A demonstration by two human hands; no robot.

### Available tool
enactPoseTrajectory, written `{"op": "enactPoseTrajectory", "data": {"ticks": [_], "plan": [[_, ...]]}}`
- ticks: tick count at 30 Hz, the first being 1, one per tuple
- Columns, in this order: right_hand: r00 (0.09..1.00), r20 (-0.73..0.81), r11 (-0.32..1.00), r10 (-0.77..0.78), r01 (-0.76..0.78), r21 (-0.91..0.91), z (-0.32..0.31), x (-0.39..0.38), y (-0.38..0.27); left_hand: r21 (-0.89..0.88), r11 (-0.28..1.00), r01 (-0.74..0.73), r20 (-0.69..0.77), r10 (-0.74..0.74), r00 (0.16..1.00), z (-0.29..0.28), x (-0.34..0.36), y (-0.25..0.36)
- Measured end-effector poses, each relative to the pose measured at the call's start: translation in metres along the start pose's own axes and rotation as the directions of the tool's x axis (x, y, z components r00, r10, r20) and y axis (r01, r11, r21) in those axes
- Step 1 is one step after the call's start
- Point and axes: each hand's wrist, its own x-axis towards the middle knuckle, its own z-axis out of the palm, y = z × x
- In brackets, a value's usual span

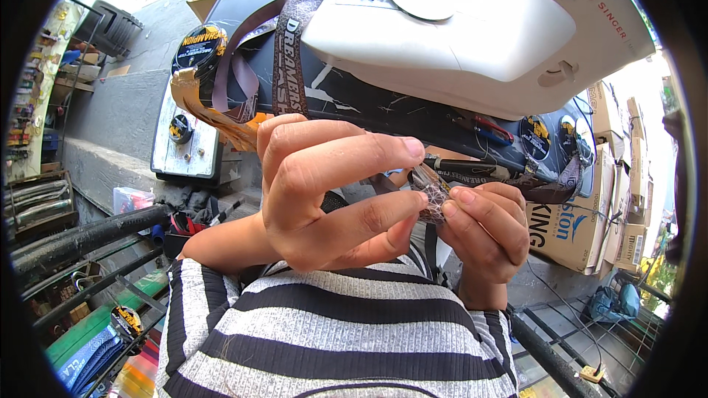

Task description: The person aligns and sews a patterned fabric strap using a sewing machine, then trims the excess with scissors. They repeat the process on another strap segment, folding and stitching it before cutting the thread.

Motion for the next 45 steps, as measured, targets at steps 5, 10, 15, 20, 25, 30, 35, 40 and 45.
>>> {"op": "enactPoseTrajectory", "data": {"ticks": [5, 10, 15, 20, 25, 30, 35, 40, 45], "plan": [[1.000, -0.002, 1.000, 0.000, 0.000, 0.006, 0.001, 0.001, -0.001, 0.053, 0.999, -0.004, 0.114, -0.002, 0.993, -0.006, 0.002, 0.002], [1.000, 0.008, 1.000, -0.015, 0.015, 0.009, 0.001, 0.001, 0.000, 0.113, 0.991, -0.066, 0.307, 0.028, 0.951, -0.020, 0.005, 0.000], [0.999, 0.035, 1.000, -0.025, 0.025, 0.001, -0.001, 0.003, -0.001, 0.040, 0.999, 0.020, 0.165, -0.027, 0.986, -0.008, 0.002, 0.002], [0.997, 0.082, 1.000, -0.002, 0.003, -0.009, -0.003, 0.004, -0.004, -0.007, 0.999, 0.049, 0.099, -0.048, 0.994, -0.003, -0.002, 0.001], [0.995, 0.095, 1.000, -0.009, 0.010, -0.020, -0.004, 0.004, -0.005, -0.004, 0.998, 0.059, 0.128, -0.058, 0.990, -0.007, -0.002, 0.000], [0.994, 0.103, 0.999, -0.030, 0.032, -0.021, -0.005, 0.004, -0.003, 0.145, 0.986, 0.085, 0.246, -0.119, 0.962, -0.021, 0.006, -0.009], [0.992, 0.117, 0.999, -0.037, 0.040, -0.025, -0.005, 0.003, -0.002, 0.145, 0.989, -0.014, 0.291, -0.029, 0.956, -0.030, 0.009, -0.010], [0.999, 0.039, 1.000, -0.024, 0.024, 0.013, 0.001, 0.002, -0.002, 0.082, 0.995, -0.064, 0.350, 0.032, 0.936, -0.026, 0.003, -0.001], [0.999, 0.047, 1.000, -0.008, 0.007, 0.029, -0.001, 0.004, -0.005, 0.032, 0.998, -0.054, 0.296, 0.042, 0.954, -0.020, -0.006, -0.003]]}}
